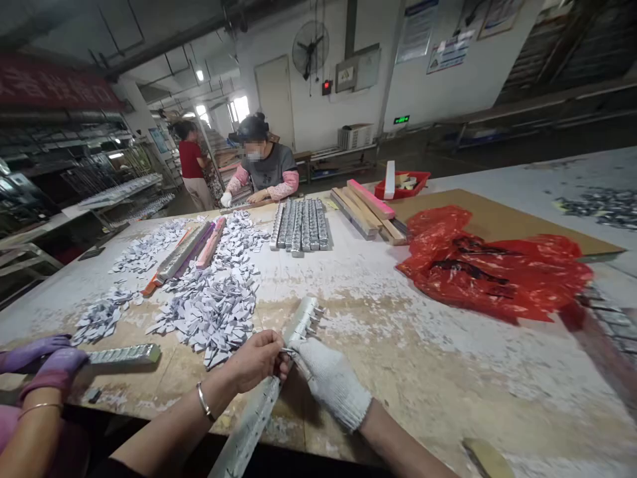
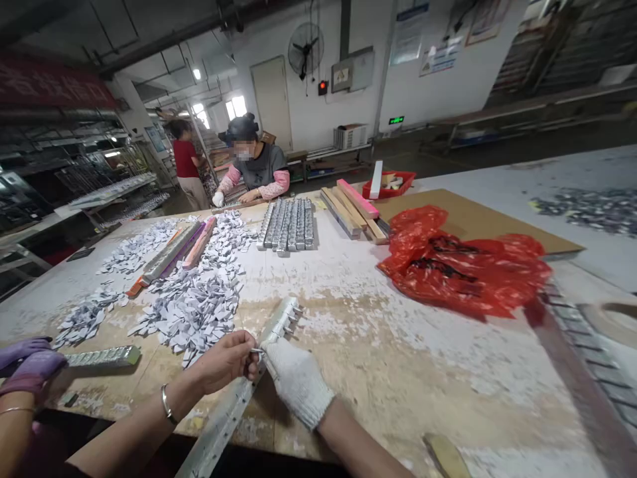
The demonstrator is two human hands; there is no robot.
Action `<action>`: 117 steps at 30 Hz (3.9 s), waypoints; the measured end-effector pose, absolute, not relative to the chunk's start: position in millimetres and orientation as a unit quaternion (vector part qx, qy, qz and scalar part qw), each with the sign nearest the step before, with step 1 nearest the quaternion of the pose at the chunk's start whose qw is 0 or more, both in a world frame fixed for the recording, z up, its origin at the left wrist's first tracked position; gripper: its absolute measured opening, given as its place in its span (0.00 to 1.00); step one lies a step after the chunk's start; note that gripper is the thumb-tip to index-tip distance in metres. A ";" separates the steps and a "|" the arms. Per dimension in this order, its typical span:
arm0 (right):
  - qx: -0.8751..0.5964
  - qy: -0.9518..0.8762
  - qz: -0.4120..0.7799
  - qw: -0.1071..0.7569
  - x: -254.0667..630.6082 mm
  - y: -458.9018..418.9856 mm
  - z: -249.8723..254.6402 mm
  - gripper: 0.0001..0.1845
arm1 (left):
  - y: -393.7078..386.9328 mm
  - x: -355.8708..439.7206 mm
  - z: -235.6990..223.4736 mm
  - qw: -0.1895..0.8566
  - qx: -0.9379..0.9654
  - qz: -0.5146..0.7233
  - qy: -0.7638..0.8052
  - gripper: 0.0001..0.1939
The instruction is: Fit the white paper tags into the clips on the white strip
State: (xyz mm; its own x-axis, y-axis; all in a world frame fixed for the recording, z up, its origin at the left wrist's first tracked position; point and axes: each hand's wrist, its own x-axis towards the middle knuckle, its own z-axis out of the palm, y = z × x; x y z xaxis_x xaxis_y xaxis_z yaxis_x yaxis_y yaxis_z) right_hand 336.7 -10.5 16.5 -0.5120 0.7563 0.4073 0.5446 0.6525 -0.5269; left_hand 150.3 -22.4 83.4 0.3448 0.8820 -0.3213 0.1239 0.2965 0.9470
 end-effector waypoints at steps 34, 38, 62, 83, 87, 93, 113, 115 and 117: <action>-0.583 -0.797 0.154 0.035 311.6 -5.0 -2.2 0.13 | 2.8 141.1 11.8 0.245 0.752 0.154 0.592 0.12; -0.583 -0.794 0.170 0.024 316.5 5.3 -5.1 0.12 | 13.9 133.6 20.2 0.233 0.774 0.143 0.572 0.12; -0.419 -0.829 0.149 0.340 335.9 -21.9 11.1 0.25 | -14.1 145.9 73.5 0.513 0.562 0.350 0.546 0.08; -0.328 -0.754 0.512 0.251 374.0 -51.8 55.2 0.13 | -46.3 158.3 57.8 0.841 0.365 0.224 0.330 0.24; -0.402 -0.754 0.433 0.287 369.7 -47.3 47.8 0.15 | -49.6 174.3 56.7 0.692 0.470 0.314 0.450 0.21; -0.478 -0.770 0.385 0.175 359.3 -20.0 37.5 0.11 | -33.7 178.1 52.8 0.332 0.719 0.246 0.559 0.15; -0.556 -0.822 0.121 -0.024 329.8 25.0 1.8 0.14 | 17.9 156.6 11.4 0.213 0.763 0.157 0.590 0.12; -0.570 -0.809 0.145 -0.008 331.2 28.1 5.1 0.15 | 20.8 152.0 18.4 0.205 0.772 0.136 0.586 0.12; -0.595 -0.783 0.182 0.025 336.3 28.6 7.1 0.16 | 27.4 141.6 28.0 0.162 0.777 0.080 0.603 0.12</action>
